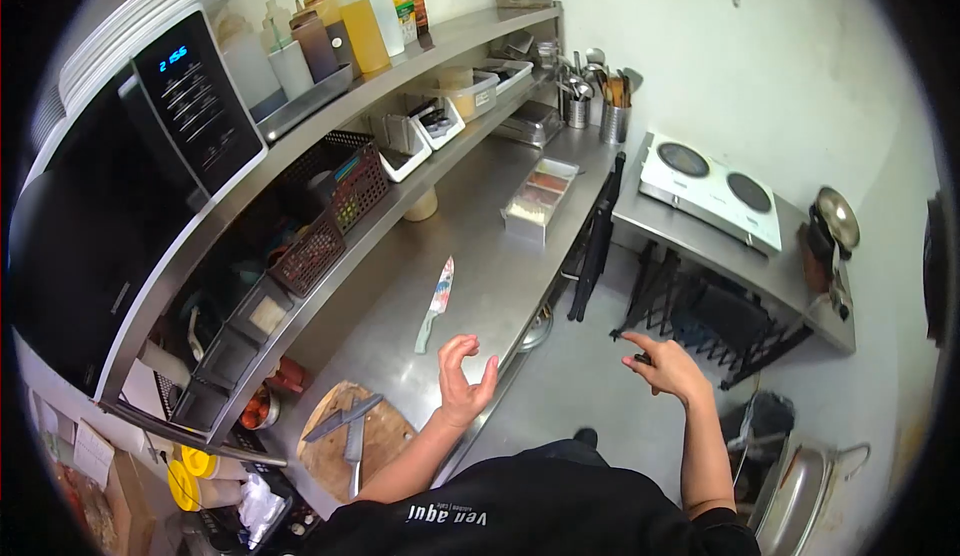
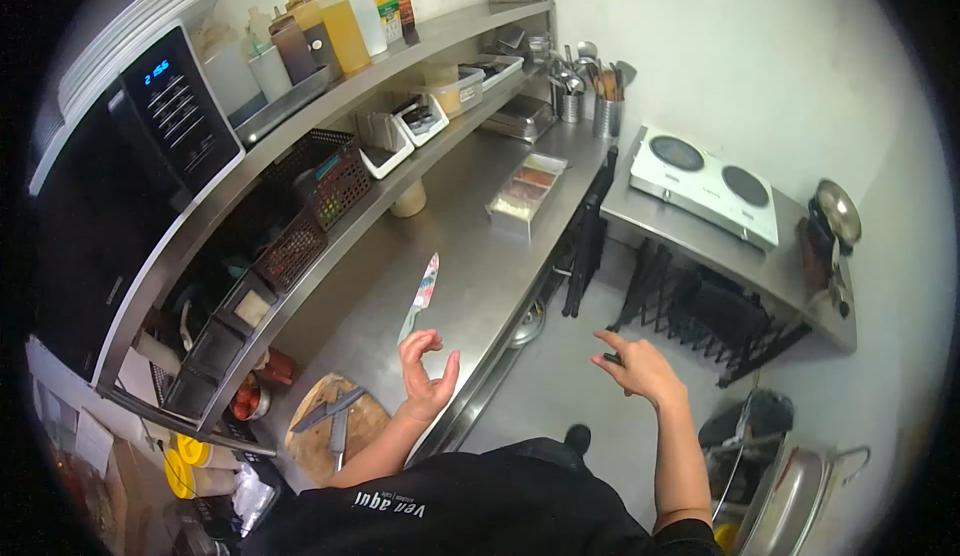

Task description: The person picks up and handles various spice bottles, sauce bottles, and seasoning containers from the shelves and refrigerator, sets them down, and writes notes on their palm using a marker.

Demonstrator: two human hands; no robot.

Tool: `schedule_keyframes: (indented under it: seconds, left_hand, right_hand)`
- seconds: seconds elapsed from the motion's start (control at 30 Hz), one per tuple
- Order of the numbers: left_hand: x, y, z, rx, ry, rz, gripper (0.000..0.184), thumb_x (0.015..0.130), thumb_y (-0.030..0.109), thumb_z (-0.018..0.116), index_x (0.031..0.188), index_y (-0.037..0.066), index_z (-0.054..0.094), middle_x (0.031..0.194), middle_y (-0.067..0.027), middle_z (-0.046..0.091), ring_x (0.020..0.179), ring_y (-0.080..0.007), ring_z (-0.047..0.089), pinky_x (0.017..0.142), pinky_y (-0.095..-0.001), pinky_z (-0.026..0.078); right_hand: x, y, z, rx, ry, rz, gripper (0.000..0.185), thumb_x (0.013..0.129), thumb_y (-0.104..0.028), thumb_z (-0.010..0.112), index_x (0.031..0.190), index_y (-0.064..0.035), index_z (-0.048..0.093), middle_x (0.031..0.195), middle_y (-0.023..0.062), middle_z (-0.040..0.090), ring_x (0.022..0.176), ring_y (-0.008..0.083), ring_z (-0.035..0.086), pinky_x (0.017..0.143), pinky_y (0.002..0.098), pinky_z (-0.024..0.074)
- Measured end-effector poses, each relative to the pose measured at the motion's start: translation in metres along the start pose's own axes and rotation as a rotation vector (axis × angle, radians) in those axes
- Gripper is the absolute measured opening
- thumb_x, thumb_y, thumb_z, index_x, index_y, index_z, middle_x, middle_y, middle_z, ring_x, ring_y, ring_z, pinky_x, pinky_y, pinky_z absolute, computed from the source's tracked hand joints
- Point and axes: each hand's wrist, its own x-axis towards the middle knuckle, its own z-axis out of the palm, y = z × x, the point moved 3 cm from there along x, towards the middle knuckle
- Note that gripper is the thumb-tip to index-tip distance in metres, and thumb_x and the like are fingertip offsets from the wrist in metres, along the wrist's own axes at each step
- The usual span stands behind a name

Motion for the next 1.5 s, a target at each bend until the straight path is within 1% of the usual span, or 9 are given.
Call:
schedule_keyframes:
  seconds: [0.2,0.27,0.33,0.5,0.6,0.8,1.2,1.4,1.5]
  left_hand:
    - [0.037,-0.037,0.020,0.310,0.217,-0.122,0.056,0.073,-0.003,0.074,0.121,0.001,0.046,0.114,-0.0182,0.051,0.088,-0.0244,0.056,0.072,-0.0313,0.050]
    - [0.040,-0.036,0.024,0.377,0.304,-0.194,0.055,0.073,-0.002,0.074,0.120,0.001,0.046,0.115,-0.0184,0.051,0.088,-0.0247,0.056,0.072,-0.0315,0.050]
    - [0.051,-0.035,0.033,0.509,0.321,-0.236,0.055,0.073,-0.002,0.074,0.120,0.001,0.045,0.117,-0.0189,0.049,0.091,-0.0247,0.056,0.072,-0.0310,0.050]
    - [0.122,-0.034,0.059,0.785,0.229,-0.180,0.039,0.069,0.006,0.078,0.102,0.004,0.058,0.108,-0.0152,0.055,0.098,-0.0312,0.054,0.081,-0.0395,0.046]
    - [0.146,-0.034,0.067,0.811,0.203,-0.135,0.027,0.067,0.009,0.080,0.088,0.008,0.063,0.102,-0.0111,0.058,0.100,-0.0331,0.054,0.085,-0.0425,0.044]
    - [0.148,-0.063,0.069,0.750,0.242,-0.182,0.021,0.067,0.009,0.079,0.080,0.008,0.063,0.101,-0.0108,0.059,0.103,-0.0333,0.054,0.086,-0.0436,0.043]
    - [0.162,-0.071,0.139,0.978,0.389,-0.343,0.017,0.069,0.006,0.075,0.080,0.007,0.061,0.095,-0.0109,0.059,0.098,-0.0317,0.055,0.084,-0.0423,0.044]
    - [0.241,-0.091,0.194,1.066,0.258,-0.232,0.018,0.068,0.006,0.076,0.079,0.009,0.062,0.093,-0.0083,0.061,0.097,-0.0314,0.057,0.084,-0.0411,0.044]
    - [0.299,-0.099,0.205,1.124,0.193,-0.152,0.019,0.067,0.008,0.078,0.078,0.010,0.063,0.094,-0.0067,0.061,0.100,-0.0306,0.057,0.084,-0.0408,0.044]
  right_hand:
    - [0.166,0.004,-0.112,0.055,0.019,-0.297,0.068,0.082,-0.043,0.070,0.137,-0.0108,0.045,0.076,0.0173,0.067,0.054,0.0228,0.065,0.063,0.0349,0.0515]
    - [0.229,-0.016,-0.140,0.083,-0.020,-0.393,0.073,0.080,-0.044,0.072,0.139,-0.0112,0.043,0.086,0.0181,0.068,0.071,0.0271,0.070,0.070,0.0370,0.0524]
    - [0.287,-0.046,-0.156,0.122,0.032,-0.719,0.075,0.079,-0.045,0.073,0.139,-0.0114,0.043,0.094,0.0229,0.068,0.113,0.0338,0.060,0.085,0.0392,0.0496]
    - [0.372,-0.152,-0.176,0.081,-0.021,-0.826,0.076,0.079,-0.047,0.072,0.140,-0.0119,0.043,0.119,0.0229,0.062,0.107,0.0324,0.063,0.087,0.0388,0.0487]
    - [0.428,-0.207,-0.180,0.173,0.285,-1.120,0.073,0.080,-0.042,0.072,0.137,-0.0074,0.043,0.115,0.0275,0.061,0.110,0.0423,0.057,0.092,0.0447,0.0462]
    - [0.520,-0.306,-0.243,0.094,0.503,-0.961,0.095,0.072,-0.047,0.078,0.143,-0.0064,0.031,0.115,0.0275,0.062,0.109,0.0400,0.060,0.092,0.0429,0.0479]
    - [0.743,-0.434,-0.337,0.389,0.671,-1.158,0.113,0.056,-0.064,0.080,0.145,-0.0107,0.033,0.130,0.0243,0.054,0.120,0.0357,0.053,0.096,0.0406,0.0473]
    - [0.748,-0.472,-0.318,0.546,0.474,-1.126,0.115,0.054,-0.073,0.075,0.143,-0.0121,0.037,0.125,0.0219,0.058,0.112,0.0295,0.060,0.093,0.0372,0.0501]
    - [0.749,-0.482,-0.309,0.444,0.691,-0.963,0.115,0.050,-0.080,0.071,0.143,-0.0213,0.037,0.126,0.0211,0.056,0.114,0.0363,0.057,0.091,0.0438,0.0496]
